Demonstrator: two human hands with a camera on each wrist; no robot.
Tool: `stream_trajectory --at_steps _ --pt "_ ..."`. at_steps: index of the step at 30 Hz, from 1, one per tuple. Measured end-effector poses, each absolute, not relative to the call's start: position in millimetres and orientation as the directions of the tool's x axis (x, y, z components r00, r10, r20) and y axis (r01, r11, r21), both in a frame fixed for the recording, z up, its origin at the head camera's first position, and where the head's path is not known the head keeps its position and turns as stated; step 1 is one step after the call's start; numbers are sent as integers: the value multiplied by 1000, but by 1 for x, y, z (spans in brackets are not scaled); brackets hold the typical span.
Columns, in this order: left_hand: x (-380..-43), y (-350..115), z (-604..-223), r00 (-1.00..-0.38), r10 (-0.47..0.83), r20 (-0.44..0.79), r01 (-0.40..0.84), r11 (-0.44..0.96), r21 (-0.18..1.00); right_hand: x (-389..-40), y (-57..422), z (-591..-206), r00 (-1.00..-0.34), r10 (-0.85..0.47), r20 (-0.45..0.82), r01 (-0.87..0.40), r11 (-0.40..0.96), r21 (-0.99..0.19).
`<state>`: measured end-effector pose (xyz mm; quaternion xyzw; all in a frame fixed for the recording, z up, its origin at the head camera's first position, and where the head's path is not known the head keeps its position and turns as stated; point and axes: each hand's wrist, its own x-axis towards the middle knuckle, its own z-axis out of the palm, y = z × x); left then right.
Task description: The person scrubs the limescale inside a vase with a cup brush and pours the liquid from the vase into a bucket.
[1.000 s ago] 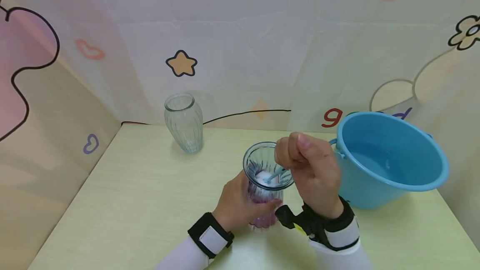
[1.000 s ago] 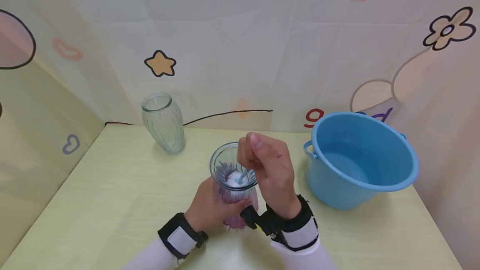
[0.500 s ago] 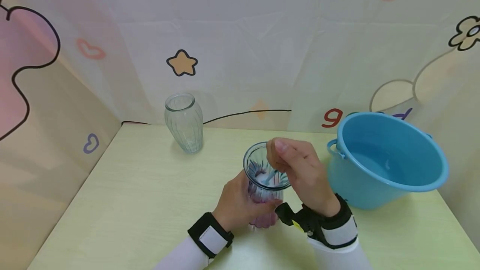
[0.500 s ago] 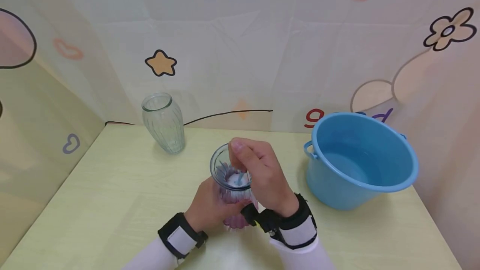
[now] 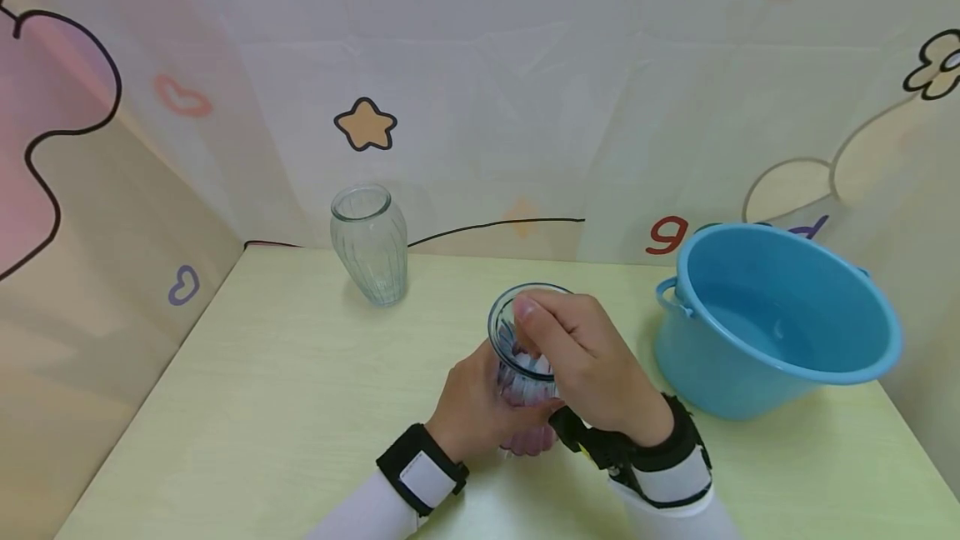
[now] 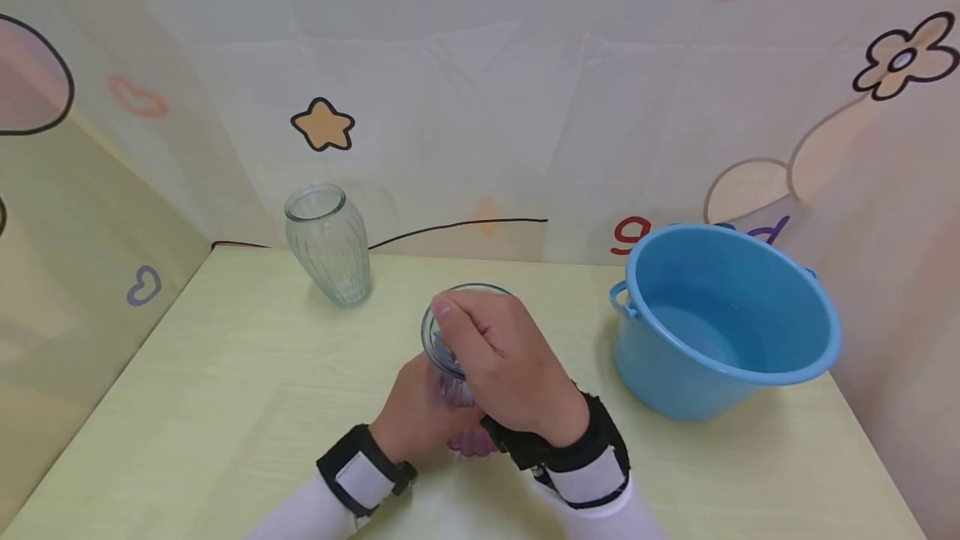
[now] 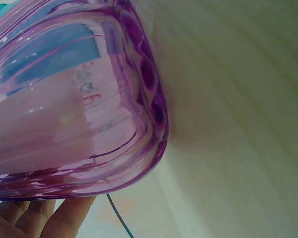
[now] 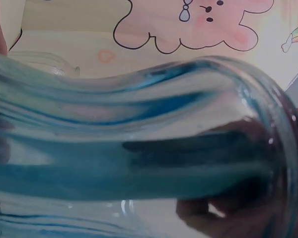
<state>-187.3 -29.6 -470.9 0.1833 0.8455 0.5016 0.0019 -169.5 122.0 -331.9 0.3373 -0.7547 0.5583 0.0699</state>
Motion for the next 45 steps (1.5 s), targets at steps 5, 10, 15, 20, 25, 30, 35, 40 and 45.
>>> stream_trajectory --at_steps 5,10,15,20,25,30,35,40,45 --pt "-187 -29 -471 -935 311 168 295 426 855 -170 123 -332 -770 -429 472 -575 146 -805" --pt "-187 -30 -471 -933 309 184 310 435 846 -171 124 -331 -766 -439 470 -574 139 -807" --pt "-187 -30 -470 -931 306 199 325 447 833 -171 124 -330 -773 -436 461 -560 128 -819" --pt "-187 -29 -469 -933 307 186 313 442 841 -170 125 -329 -780 -438 447 -544 120 -831" --pt "-187 -29 -470 -935 302 186 308 431 848 -169 129 -328 -791 -426 439 -525 107 -844" --pt "-187 -29 -470 -937 297 183 302 426 853 -171 132 -328 -783 -413 466 -534 61 -843" --pt "-187 -29 -470 -937 303 175 298 431 852 -174 133 -329 -757 -393 522 -545 -61 -836" --pt "-186 -28 -469 -939 298 171 295 447 844 -179 132 -329 -709 -381 594 -552 -226 -803" --pt "-185 -28 -467 -939 297 172 297 450 842 -181 132 -331 -697 -326 639 -573 -283 -769"
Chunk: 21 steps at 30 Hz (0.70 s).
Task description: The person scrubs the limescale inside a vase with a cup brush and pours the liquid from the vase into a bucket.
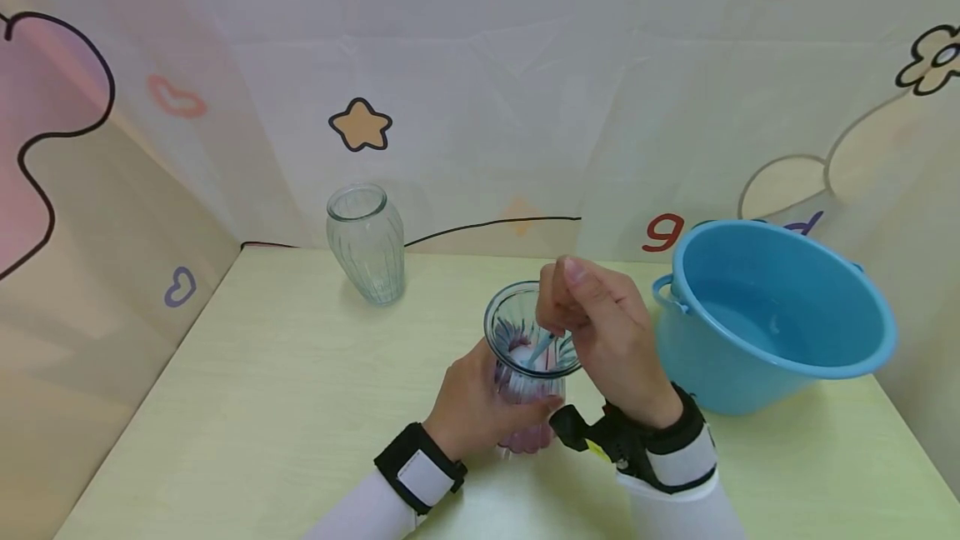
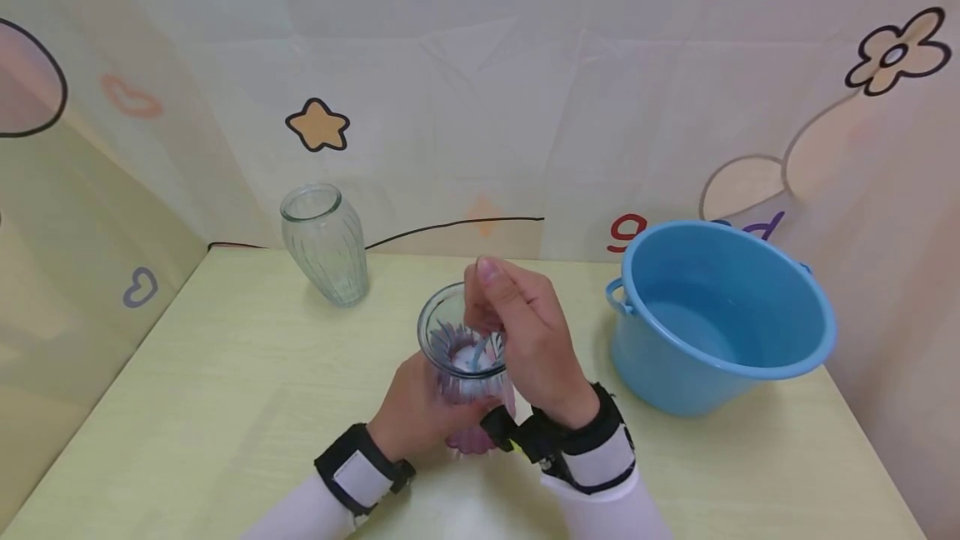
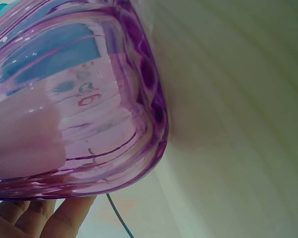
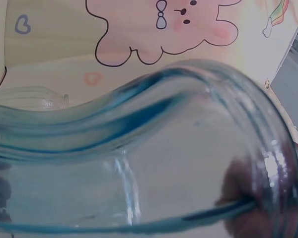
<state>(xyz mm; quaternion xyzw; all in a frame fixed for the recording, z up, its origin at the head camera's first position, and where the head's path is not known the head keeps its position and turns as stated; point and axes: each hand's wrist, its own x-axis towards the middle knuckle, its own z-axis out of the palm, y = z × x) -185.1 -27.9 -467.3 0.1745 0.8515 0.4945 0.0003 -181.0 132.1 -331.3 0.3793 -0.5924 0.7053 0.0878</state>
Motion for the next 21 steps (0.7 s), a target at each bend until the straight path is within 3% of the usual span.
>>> stream_trajectory --at_steps 11,21 --pt "-185 -28 -467 -940 297 167 295 462 836 -176 139 -323 -710 -218 670 -570 -381 -728" --pt "-187 -27 -470 -933 299 198 325 470 821 -174 146 -321 -688 -268 675 -537 -438 -721"
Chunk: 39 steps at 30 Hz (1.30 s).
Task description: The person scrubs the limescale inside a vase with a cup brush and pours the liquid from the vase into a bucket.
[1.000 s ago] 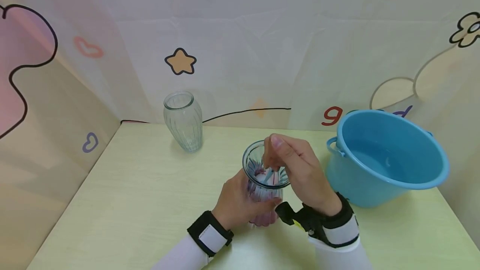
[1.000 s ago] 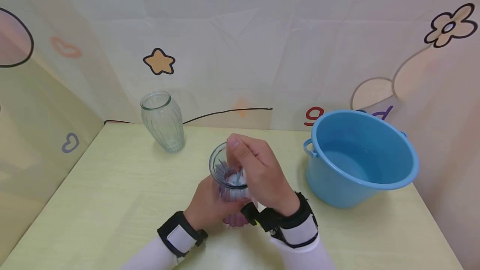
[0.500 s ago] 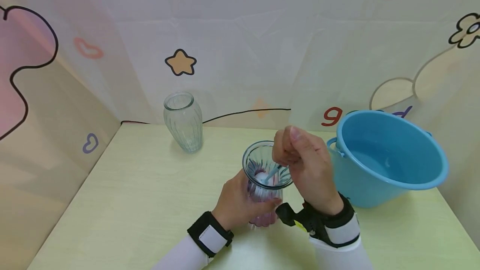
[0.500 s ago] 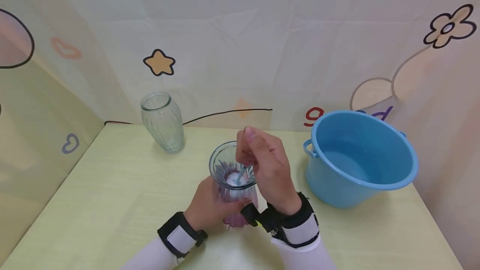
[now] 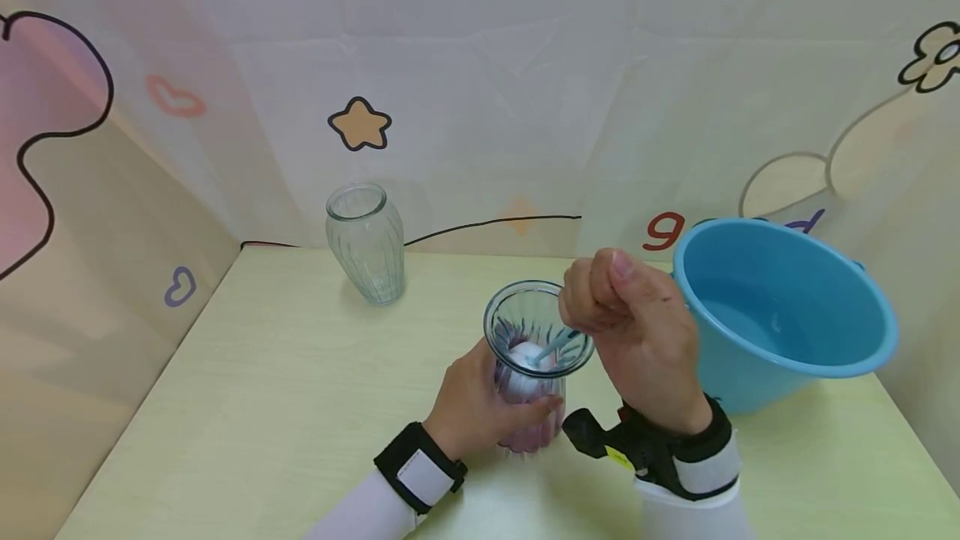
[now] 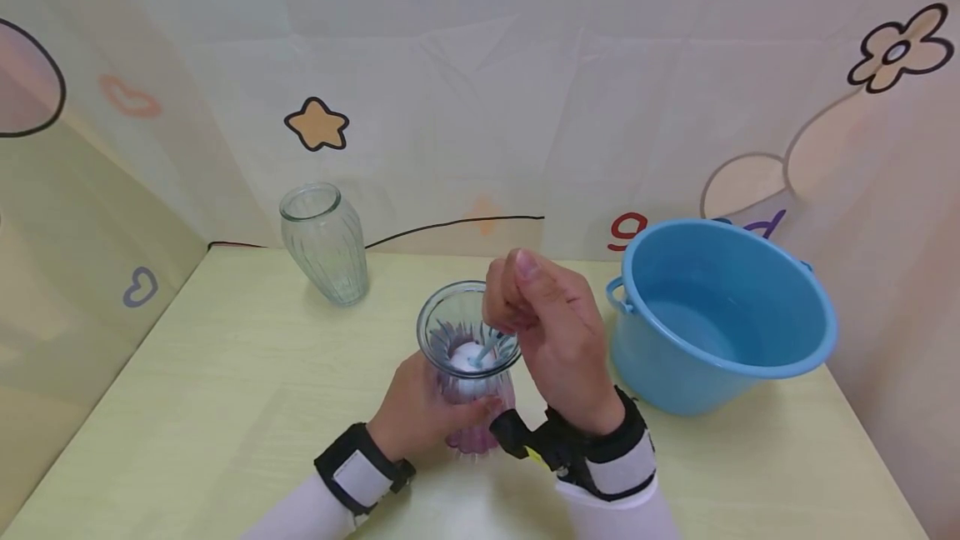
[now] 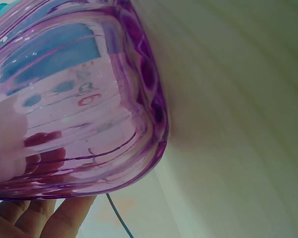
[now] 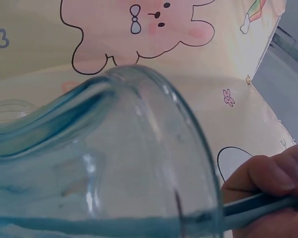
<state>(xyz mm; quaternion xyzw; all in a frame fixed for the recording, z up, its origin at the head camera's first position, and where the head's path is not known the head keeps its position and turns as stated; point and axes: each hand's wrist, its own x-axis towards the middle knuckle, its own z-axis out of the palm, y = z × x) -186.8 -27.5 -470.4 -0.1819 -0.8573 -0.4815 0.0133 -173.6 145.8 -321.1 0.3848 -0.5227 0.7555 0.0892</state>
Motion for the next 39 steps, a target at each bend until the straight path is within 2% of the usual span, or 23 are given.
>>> stream_trajectory --at_steps 9,19,28,35,39 --pt "-188 -28 -472 -933 288 216 332 458 824 -174 148 -321 -667 -301 681 -509 -483 -712" --pt "-187 -28 -470 -935 303 186 313 456 833 -180 146 -322 -734 -286 616 -449 -476 -756" --pt "-186 -28 -469 -938 301 169 298 459 837 -181 142 -324 -758 -307 576 -432 -425 -795" --pt "-187 -29 -470 -941 307 141 274 452 849 -181 138 -327 -761 -379 527 -447 -283 -849" --pt "-187 -29 -471 -939 307 153 286 454 844 -181 137 -326 -746 -422 515 -444 -261 -857"
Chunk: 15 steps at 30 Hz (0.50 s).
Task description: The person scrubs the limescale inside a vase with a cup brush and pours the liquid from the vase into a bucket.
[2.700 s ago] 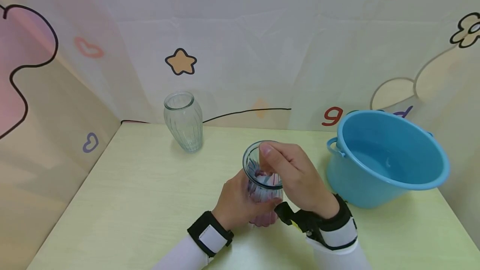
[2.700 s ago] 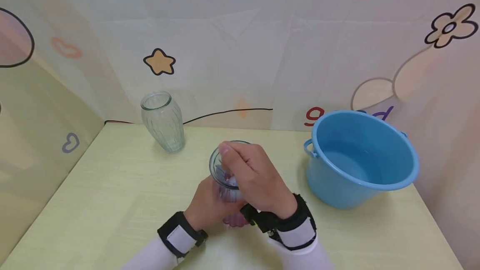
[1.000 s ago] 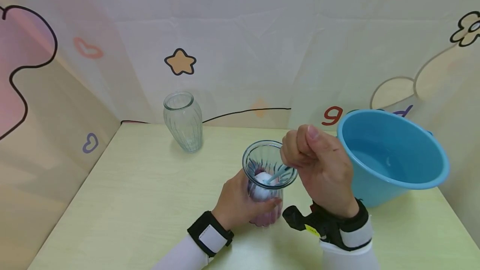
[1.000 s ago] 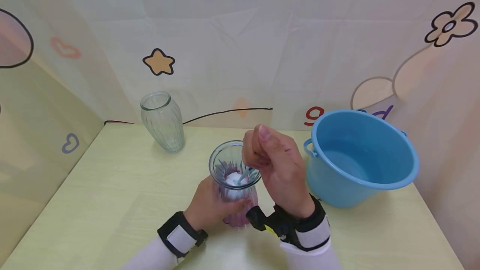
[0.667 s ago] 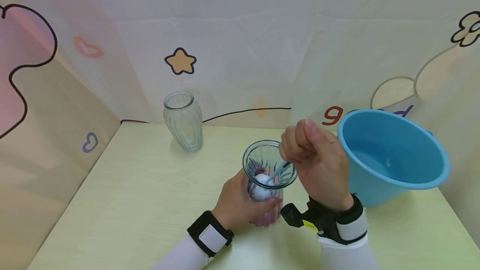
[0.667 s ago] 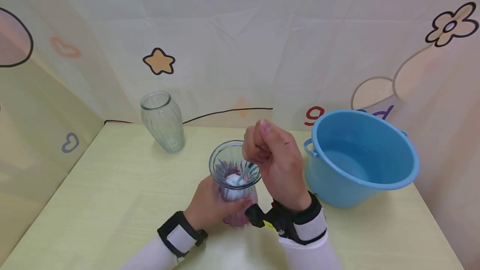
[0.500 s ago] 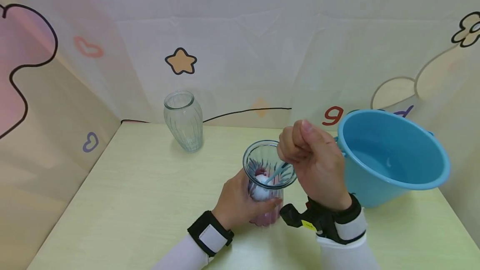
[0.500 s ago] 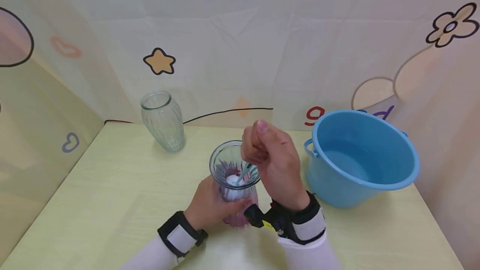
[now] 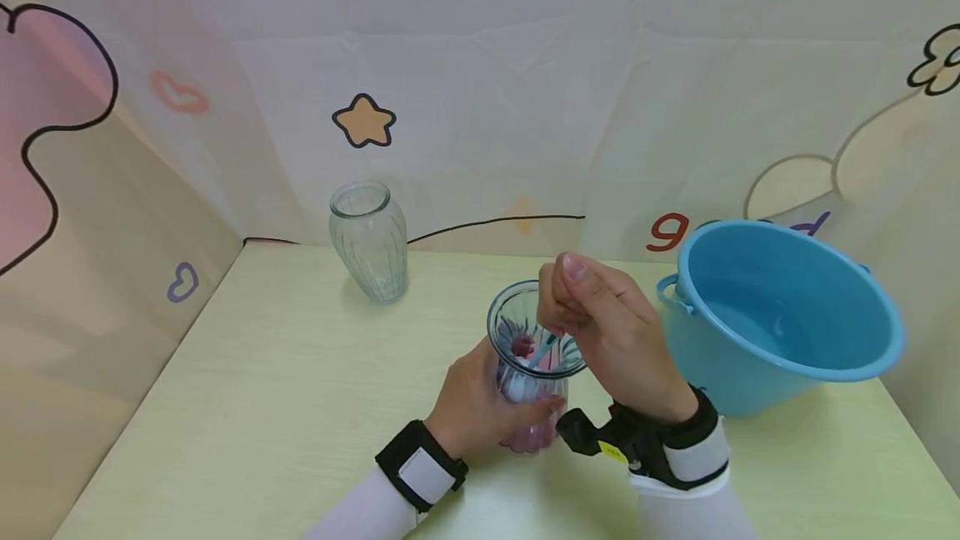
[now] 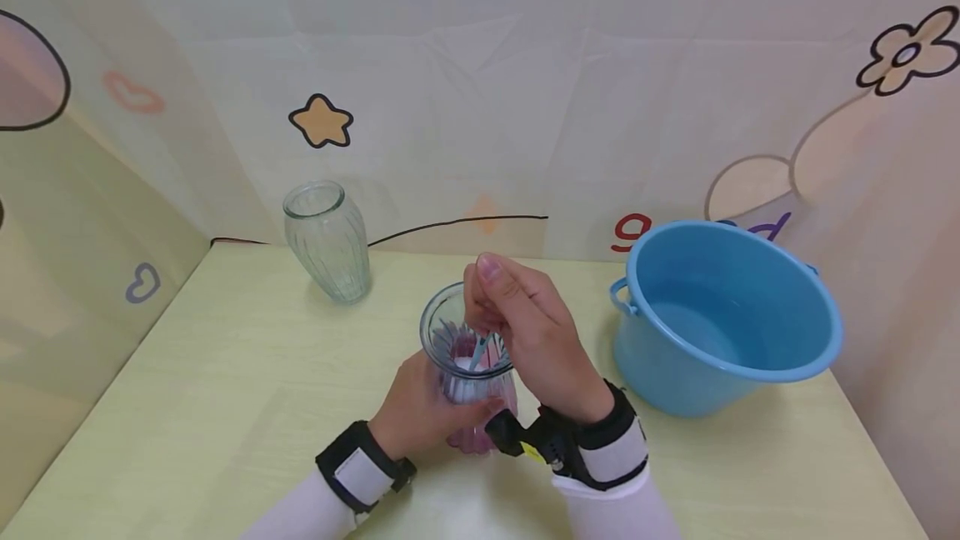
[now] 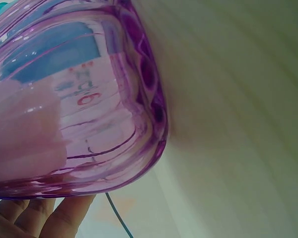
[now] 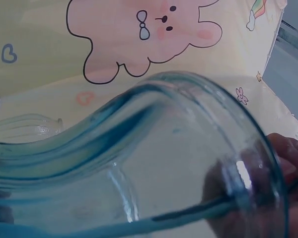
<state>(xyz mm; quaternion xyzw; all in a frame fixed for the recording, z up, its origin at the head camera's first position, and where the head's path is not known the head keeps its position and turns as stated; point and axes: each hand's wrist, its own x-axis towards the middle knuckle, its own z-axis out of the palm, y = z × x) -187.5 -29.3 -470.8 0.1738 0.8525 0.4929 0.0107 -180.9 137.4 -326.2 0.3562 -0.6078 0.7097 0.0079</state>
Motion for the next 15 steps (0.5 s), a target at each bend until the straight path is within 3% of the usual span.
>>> stream_trajectory --at_steps 15 --pt "-187 -29 -469 -943 307 127 261 449 854 -182 138 -327 -740 -436 512 -438 -264 -859"
